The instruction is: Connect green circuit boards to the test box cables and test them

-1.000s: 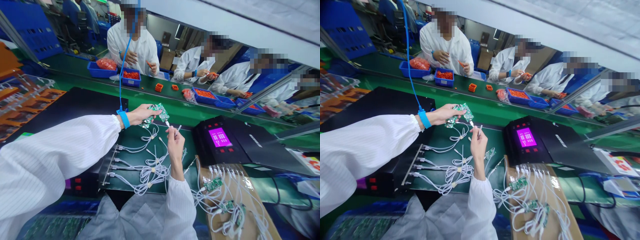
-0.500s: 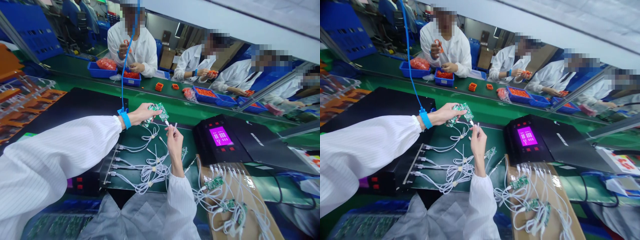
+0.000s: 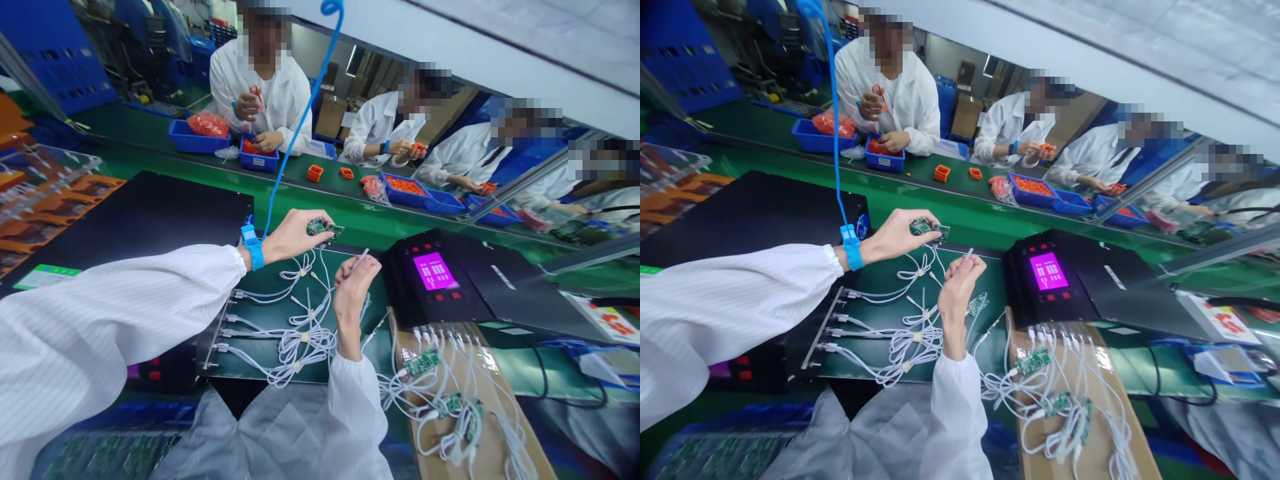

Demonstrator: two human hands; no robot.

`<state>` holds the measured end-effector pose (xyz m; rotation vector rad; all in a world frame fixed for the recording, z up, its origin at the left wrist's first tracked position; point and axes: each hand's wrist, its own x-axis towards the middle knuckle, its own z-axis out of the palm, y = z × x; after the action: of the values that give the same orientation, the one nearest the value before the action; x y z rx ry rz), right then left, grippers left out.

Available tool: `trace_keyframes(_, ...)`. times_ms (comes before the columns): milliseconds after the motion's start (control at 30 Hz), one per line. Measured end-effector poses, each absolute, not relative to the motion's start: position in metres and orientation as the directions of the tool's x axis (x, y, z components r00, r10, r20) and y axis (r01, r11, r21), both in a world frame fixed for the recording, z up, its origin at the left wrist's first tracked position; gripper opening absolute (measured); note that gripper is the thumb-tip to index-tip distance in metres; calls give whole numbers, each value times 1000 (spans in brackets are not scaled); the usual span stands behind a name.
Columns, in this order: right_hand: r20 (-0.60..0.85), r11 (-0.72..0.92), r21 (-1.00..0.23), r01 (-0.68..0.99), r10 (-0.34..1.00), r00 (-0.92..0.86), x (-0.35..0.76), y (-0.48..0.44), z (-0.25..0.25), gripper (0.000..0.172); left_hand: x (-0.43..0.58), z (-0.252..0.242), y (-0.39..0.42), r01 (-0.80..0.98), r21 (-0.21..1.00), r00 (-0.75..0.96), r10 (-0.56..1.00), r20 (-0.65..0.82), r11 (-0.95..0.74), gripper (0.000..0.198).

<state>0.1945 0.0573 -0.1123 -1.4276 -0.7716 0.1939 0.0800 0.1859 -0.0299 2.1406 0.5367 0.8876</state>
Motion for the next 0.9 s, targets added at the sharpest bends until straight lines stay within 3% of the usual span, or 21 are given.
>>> trace_keyframes(133,440,119,-889,443,498,747,181,63,-111,38,80,-29,174,98,696,715,537,448,-711,7)
trace_keyframes(433,611,286,-790,543,288,737,166,64,-105,23,82,-29,171,117,645,753,491,438,-755,8)
trace_keyframes(633,632,260,-774,577,268,728,166,65,-101,22,83,-32,172,121,572,785,431,445,-811,12)
trace_keyframes(900,637,276,-769,577,252,728,166,71,-101,22,86,-49,183,73,274,742,236,627,-959,15)
